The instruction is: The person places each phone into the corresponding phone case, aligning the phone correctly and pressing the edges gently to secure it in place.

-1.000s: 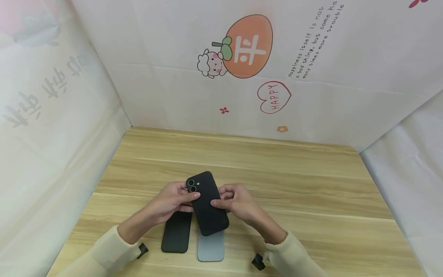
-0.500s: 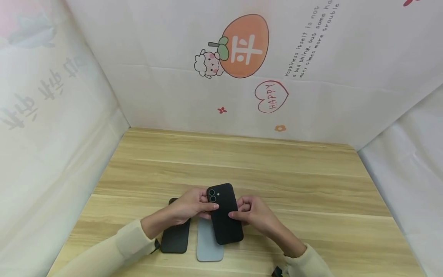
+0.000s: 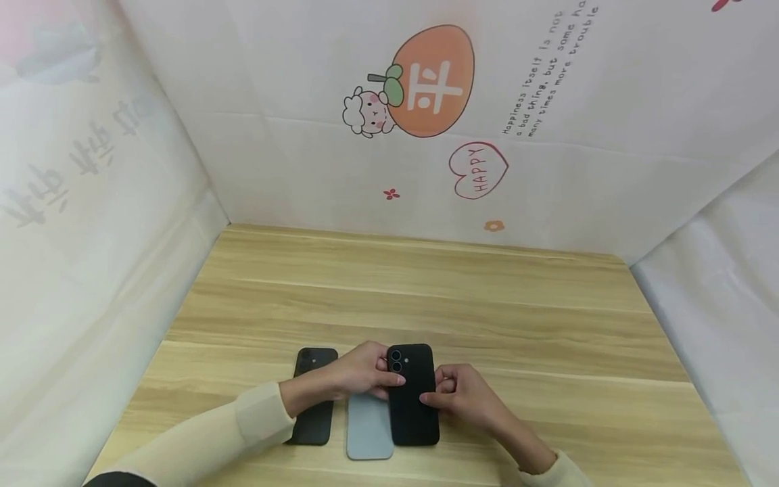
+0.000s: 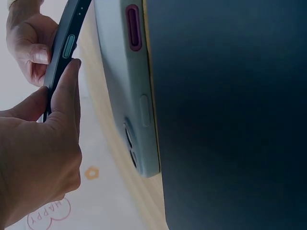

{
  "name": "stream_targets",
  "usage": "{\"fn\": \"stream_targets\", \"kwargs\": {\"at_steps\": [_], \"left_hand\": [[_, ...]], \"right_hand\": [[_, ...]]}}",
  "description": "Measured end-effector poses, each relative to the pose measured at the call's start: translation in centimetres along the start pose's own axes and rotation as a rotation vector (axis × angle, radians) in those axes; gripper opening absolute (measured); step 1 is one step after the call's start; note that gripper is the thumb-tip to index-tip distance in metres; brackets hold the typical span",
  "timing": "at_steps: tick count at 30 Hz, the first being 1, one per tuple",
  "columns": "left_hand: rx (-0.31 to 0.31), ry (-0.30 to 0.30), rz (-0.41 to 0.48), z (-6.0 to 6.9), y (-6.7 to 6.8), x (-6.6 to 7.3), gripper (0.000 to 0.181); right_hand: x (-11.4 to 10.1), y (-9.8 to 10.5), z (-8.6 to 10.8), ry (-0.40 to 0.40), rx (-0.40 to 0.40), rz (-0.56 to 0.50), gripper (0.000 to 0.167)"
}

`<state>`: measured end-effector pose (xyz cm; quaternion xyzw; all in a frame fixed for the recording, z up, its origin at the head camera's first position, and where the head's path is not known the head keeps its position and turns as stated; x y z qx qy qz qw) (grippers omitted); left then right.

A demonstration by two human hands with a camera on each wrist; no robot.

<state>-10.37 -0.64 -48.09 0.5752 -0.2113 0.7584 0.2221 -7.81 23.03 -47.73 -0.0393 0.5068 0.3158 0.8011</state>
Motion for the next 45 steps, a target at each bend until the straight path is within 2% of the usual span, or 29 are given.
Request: {"fn": "stream_targets", "kwargs": {"at_steps": [8,16,19,23,28,35,38,45], "left_hand": [[-0.009,0.026,-0.037,-0.4,-0.6,0.1,0.017],[0.006,-0.007,-0.135,-0.8,-0.3,0.2,0.034],[0.006,-0.033,-0.225,-1.1,-0.1,0.3,0.042],[0.011,-0.068,-0.392,-1.4,0.2,0.4,0.050],[0.020,-0.118,-0.526,-1.6,0.4,0.3,0.059],[-0.005,-0.205,-0.791,-2.4,0.6,0.6,0.046],[-0.014,-0.216,-0.859,-2.7,0.6,0.5,0.044],[-0.024,-0.253,-1.014,-3.2,0.9,0.1,0.051]], "right_hand": [[1.1,-0.1,0.1,0.000,0.014,0.007,0.025],[1.3,-0.2,0.0,-0.008,0.070,0.062,0.024],[1.3,-0.3,0.0,0.006,0.114,0.121,0.024],[1.2,-0.4,-0.2,0.036,0.210,0.234,0.027],[1.1,-0.7,-0.6,0.050,0.311,0.306,0.033],[0.9,-1.0,-0.6,0.019,0.372,0.333,0.038],[0.9,-1.1,-0.7,-0.011,0.392,0.335,0.040],[1.1,-1.1,-0.7,-0.019,0.408,0.356,0.043]]}}
Point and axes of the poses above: each hand's wrist, its own z-axis away from the middle knuckle, its own y-axis out of the back of the hand, x = y × z, the point moved 1 cm from there along -z, towards the middle knuckle, and after that the axes turned 7 degrees about -y, right-handed, at the moved point
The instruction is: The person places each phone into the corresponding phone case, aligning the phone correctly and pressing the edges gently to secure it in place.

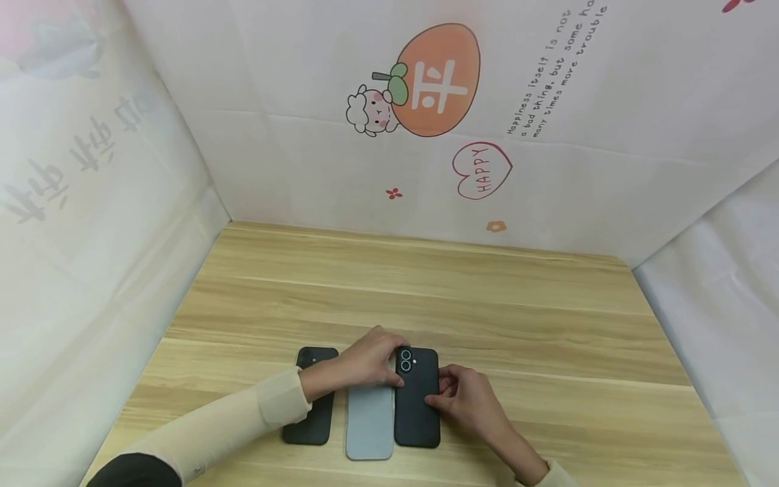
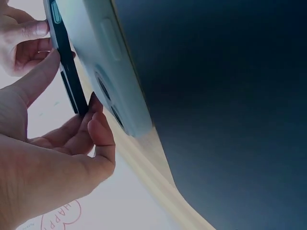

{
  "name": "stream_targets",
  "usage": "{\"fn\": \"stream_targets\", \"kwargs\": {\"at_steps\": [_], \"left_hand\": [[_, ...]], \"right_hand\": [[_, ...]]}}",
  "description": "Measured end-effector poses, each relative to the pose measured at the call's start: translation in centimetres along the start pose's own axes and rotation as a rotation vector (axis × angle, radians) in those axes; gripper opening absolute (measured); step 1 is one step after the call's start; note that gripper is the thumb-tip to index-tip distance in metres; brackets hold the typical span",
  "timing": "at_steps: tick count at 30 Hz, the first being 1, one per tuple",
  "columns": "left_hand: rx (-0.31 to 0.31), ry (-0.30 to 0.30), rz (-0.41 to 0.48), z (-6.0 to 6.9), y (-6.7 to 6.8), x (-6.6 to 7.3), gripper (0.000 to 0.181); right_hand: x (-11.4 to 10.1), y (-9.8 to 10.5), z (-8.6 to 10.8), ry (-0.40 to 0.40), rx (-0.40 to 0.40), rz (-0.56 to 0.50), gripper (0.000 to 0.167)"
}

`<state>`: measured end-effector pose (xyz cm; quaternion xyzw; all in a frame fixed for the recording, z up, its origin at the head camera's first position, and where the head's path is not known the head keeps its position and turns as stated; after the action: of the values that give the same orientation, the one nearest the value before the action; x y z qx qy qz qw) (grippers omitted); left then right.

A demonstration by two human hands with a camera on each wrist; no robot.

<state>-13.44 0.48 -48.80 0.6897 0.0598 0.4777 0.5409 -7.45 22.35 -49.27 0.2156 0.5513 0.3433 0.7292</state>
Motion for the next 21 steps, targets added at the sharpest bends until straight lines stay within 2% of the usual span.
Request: {"fn": "stream_targets", "kwargs": {"at_steps": [7,11,18,21], "left_hand": [[-0.050,0.008,-0.052,-0.20,-0.08,-0.21,0.047],[-0.047,-0.016,-0.055,-0.33,-0.07,-0.32,0.041],[-0.035,0.001,-0.014,-0.19,-0.08,-0.48,0.046],[-0.027,0.005,-0.001,0.06,0.05,-0.51,0.048]], "right_hand": [[0.03,-0.26,-0.11,0.013,0.007,0.007,0.047],[-0.20,-0.40,-0.12,0.022,0.007,-0.001,0.046],[-0.29,-0.40,-0.21,0.010,-0.003,0.010,0.041],[-0.12,-0.14,-0.35,0.031,-0.028,0.025,0.035]]}}
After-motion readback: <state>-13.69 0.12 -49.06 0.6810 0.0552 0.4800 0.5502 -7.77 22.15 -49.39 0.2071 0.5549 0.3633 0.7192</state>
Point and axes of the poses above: each hand's wrist, its own z-axis away from the middle knuckle, its own y-axis out of the back of the hand, x = y × z, the point moved 1 cm from there along -z, towards the middle knuckle, and after that the axes turned 7 degrees about -y, right-handed, at the moved point
